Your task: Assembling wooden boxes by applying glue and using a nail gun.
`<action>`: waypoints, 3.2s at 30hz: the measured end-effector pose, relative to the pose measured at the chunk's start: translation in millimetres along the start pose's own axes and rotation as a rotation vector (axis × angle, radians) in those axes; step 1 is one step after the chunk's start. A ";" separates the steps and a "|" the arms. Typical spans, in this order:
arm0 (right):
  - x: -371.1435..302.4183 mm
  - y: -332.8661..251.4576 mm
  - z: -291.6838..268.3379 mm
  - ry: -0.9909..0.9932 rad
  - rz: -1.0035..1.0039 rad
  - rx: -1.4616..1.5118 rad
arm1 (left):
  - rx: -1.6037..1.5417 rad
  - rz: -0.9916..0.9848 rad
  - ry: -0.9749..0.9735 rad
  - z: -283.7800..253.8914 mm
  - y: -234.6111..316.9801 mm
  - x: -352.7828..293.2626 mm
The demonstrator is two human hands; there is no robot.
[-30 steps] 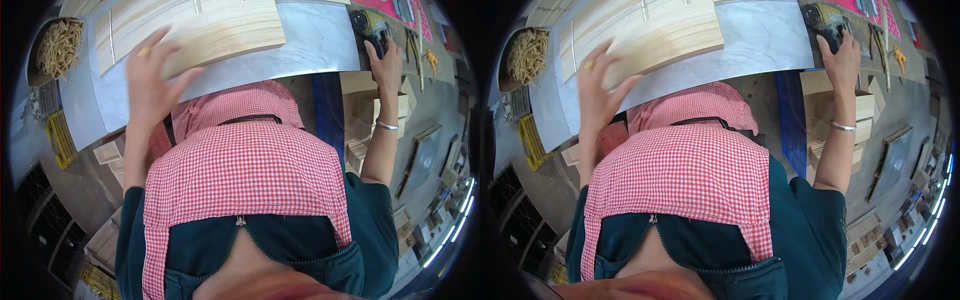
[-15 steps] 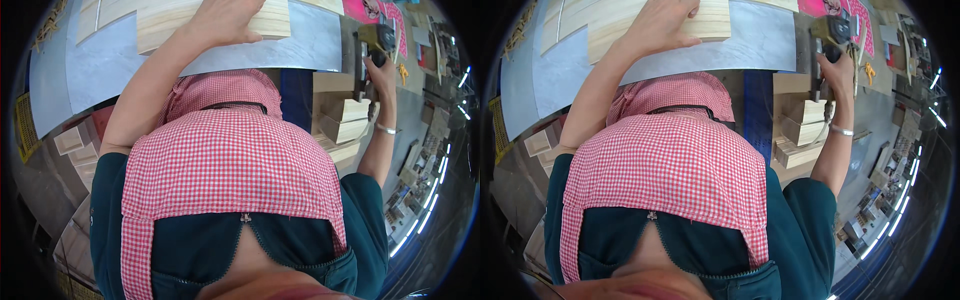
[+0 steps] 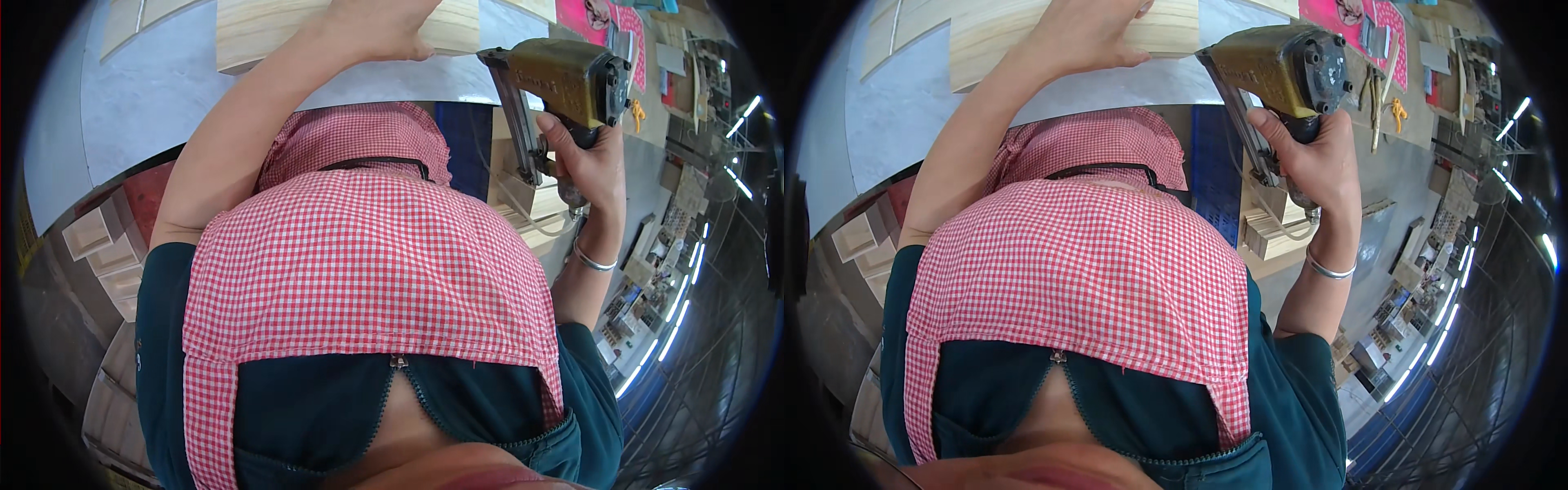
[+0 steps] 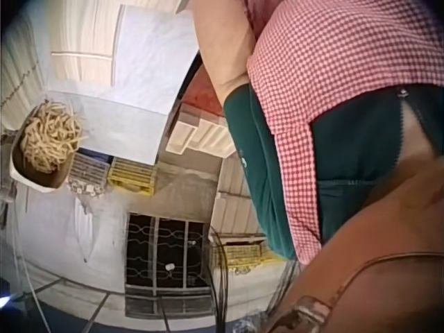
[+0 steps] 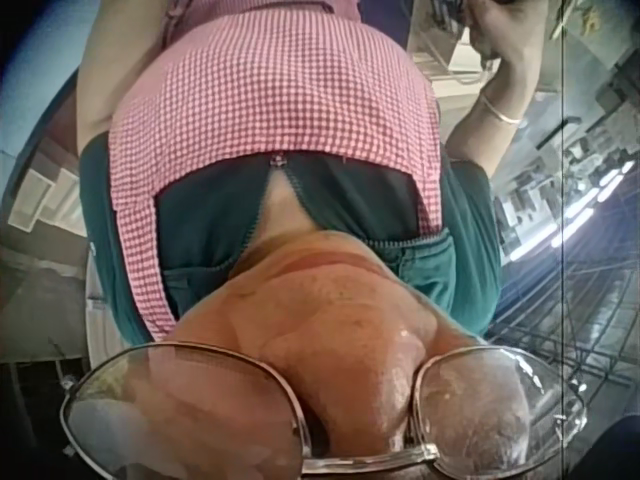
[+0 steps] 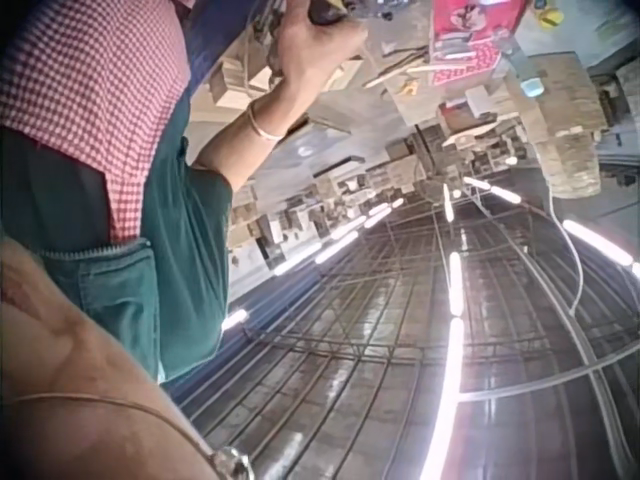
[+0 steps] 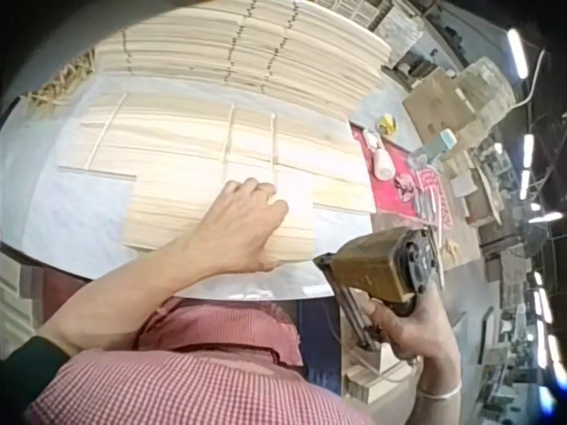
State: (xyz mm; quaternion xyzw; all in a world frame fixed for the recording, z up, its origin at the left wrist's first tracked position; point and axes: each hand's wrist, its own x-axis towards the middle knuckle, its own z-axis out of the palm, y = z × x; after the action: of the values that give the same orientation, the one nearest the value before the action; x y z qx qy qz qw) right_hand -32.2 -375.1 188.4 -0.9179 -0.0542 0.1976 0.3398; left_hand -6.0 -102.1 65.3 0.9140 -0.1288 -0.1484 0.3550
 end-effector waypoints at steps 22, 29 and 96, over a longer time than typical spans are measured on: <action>-5.2 -8.1 17.2 0.048 0.088 0.046 | -0.146 0.002 -0.072 -24.2 -7.1 -31.1; -22.4 -6.8 3.9 0.104 0.074 0.048 | 0.258 -0.138 0.122 -61.3 -66.4 -117.9; -29.0 -74.9 75.1 -0.181 -0.065 -0.002 | -0.203 0.187 0.500 25.5 -65.3 -97.4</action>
State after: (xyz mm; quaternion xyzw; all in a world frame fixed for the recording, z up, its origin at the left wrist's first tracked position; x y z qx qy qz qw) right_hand -86.2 -279.5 194.3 -0.8944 -0.1150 0.2686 0.3386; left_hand -96.6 -37.8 20.0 0.8662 -0.1057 0.1030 0.4775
